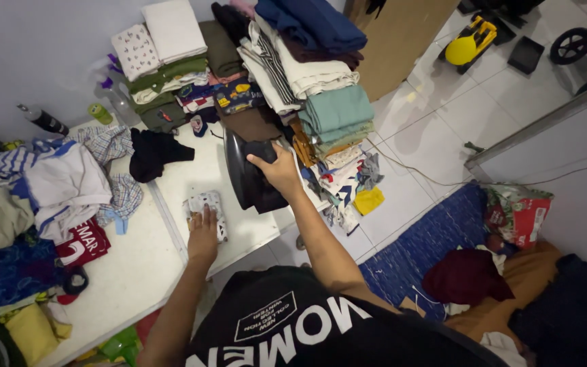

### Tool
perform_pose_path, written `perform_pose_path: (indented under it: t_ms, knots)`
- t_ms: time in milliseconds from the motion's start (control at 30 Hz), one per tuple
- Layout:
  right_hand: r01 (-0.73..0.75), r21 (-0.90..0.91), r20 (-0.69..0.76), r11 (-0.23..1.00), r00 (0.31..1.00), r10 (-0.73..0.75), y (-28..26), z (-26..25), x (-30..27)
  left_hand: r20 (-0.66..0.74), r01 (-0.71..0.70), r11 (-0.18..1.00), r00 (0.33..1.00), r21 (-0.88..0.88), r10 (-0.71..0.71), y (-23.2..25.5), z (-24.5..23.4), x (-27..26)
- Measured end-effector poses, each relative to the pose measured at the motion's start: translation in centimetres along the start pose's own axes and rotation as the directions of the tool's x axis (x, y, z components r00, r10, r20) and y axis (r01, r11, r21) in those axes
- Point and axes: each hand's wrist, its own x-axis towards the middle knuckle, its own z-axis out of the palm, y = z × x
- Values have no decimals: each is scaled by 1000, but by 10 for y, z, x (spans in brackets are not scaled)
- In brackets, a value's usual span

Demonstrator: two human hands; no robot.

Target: Ironing a patterned cloth and then folding a black garment.

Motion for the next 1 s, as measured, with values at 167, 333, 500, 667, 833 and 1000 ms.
perform_pose_path:
  t_ms: [167,333,500,667,833,1000]
  knots:
    - [-181,-18,-20,983,983,180,-27,-5,-6,17,-4,993,1000,-117,6,-1,-21,-4]
    - [-42,2,-24,999,999,42,-7,-10,-6,32,67,932,998,-356,-60,0,-44,-4]
    - [11,-20,-57,1000,998,-12,14,-15,-3,370,587,336,765,-737,-527,15,-107,9]
    - [-326,-191,-132,926,943,305,-19,-16,-2,294,-7,-413,693,-911,-658,-6,-8,39]
    - [-219,-351,-130,910,974,184,20,-23,3,420,-173,-699,691,-694,-588,13,20,27]
    - [-294,-247,-115,923,955,273,15,-16,3,523,271,-495,698,-825,-489,36,62,-4]
